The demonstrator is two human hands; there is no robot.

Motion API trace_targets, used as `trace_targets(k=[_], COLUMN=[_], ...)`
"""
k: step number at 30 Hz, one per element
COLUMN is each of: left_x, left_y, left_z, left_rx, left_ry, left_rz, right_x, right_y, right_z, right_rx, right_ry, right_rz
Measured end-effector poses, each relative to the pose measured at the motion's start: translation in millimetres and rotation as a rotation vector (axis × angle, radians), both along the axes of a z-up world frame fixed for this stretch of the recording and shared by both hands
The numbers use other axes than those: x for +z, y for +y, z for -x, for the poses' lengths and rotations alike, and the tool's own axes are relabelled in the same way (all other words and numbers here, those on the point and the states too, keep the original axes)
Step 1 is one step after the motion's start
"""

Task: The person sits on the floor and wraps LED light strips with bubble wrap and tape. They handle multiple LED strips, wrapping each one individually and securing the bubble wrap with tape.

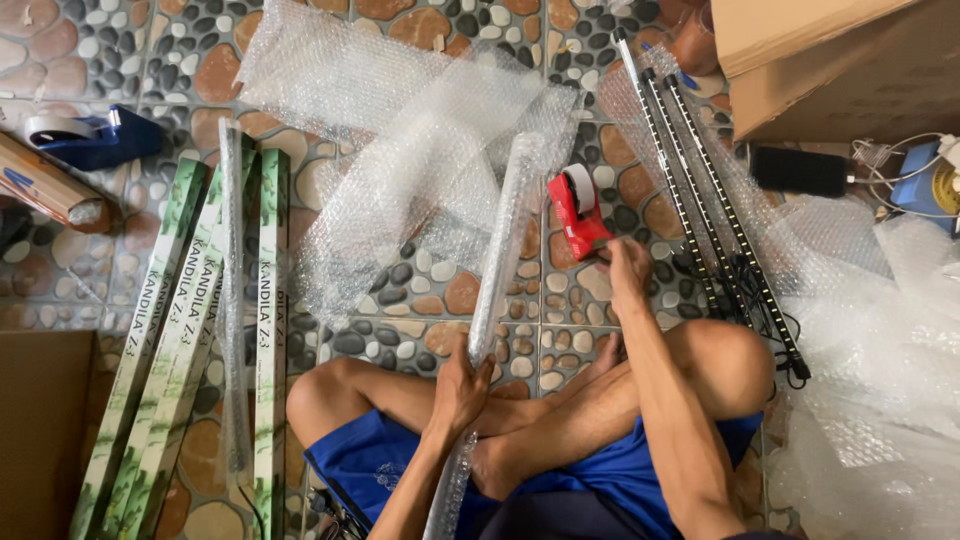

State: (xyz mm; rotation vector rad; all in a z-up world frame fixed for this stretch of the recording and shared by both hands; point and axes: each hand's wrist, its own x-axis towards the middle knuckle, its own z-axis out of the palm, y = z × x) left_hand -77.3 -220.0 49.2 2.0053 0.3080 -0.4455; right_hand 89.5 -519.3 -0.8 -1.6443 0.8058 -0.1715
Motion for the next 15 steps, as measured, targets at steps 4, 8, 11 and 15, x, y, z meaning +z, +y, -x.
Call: trace_targets(k=[4,8,11,15], left_x=[26,28,4,23], left_y=[-3,-5,-8,-9], left_z=[2,6,12,8], left_rx=[-0.011,-0.041,-0.039,-0.094], left_ry=[-0.083,-0.107,-0.116,-0.103], left_rz=[0.041,0.018,-0.022,0.026], right_x=[-7,-10,71,60], right_y=[-12,-30,26,48], right_z=[19,28,36,-18], right_rx=[0.085,0.337,0.272,0.361], right_ry=[0.1,0.522,-0.007,-0.245], right_rz=[0.237,0.789,0.132,-0.187])
